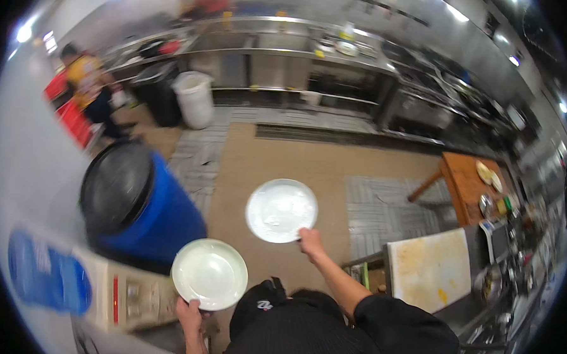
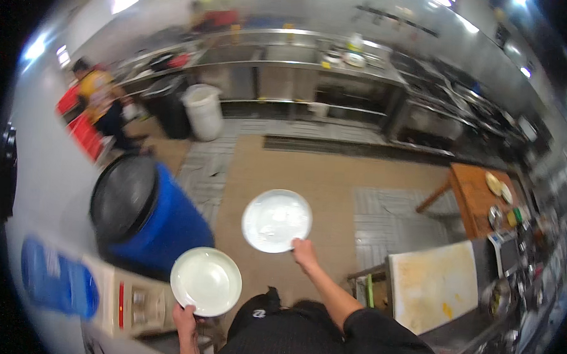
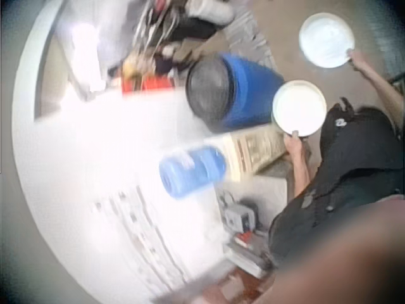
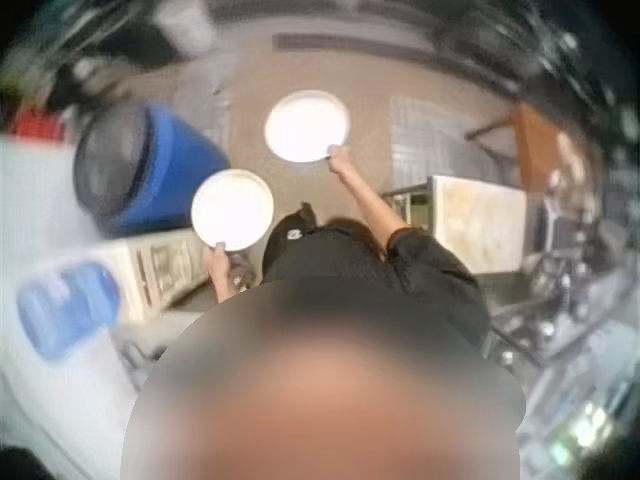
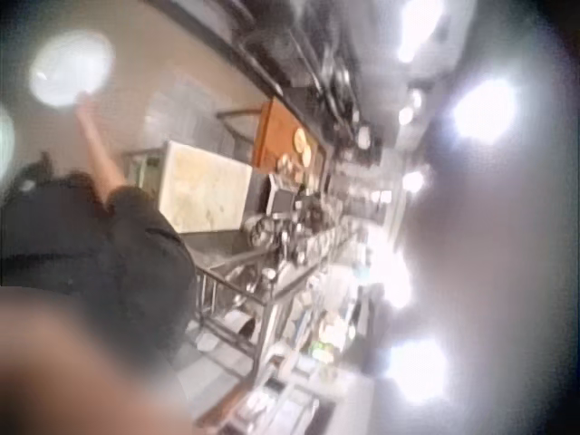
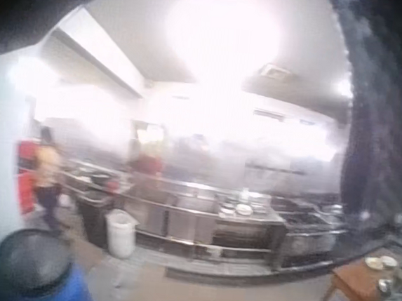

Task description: The person assembles a ramen bowl in a commercial kitchen. They retrieve a bowl, wash hands, retrieve fried items from a wok, and add toppings including sliced meat, vegetables, and broth. The finished bowl is carried to a serving counter.

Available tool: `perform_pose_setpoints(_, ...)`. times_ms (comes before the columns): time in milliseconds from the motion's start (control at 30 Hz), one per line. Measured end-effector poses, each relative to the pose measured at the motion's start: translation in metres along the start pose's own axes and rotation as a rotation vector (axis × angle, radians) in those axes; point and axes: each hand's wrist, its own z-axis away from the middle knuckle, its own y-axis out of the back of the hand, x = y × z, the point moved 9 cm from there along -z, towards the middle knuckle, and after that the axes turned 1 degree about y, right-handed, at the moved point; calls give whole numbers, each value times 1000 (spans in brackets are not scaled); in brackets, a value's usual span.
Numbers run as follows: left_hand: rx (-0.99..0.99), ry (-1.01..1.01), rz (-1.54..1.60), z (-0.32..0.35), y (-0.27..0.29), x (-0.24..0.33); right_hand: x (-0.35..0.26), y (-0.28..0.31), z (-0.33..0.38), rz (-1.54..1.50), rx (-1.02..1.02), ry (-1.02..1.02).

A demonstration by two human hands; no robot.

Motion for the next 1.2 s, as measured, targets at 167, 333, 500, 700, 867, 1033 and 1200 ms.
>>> perform_pose_setpoints(167,-346,7,11,-235,-240,135,-97,-73,-191,192,-50,193)
perform_pose_setpoints(333,-375,52,9,-411,-398,208,-193,-145,-379,21,-141,309)
perform_pose_setpoints(500,-366,-30,158,-565,-455,290,-301,-261,-521,698,-224,726)
perform_pose_setpoints(700,-198,79,83,-739,-501,345,-376,-330,-702,11,-401,152)
perform_pose_setpoints(867,-350,172,689,-910,-589,388,-488,-409,-848,63,-503,242)
perform_pose_setpoints(1033,-528,142,932,-1062,-694,475,-621,-449,-992,290,-541,351)
perform_pose_setpoints(1200,-457,48,1020,-1208,-775,561,-757,-519,-1153,416,-799,307)
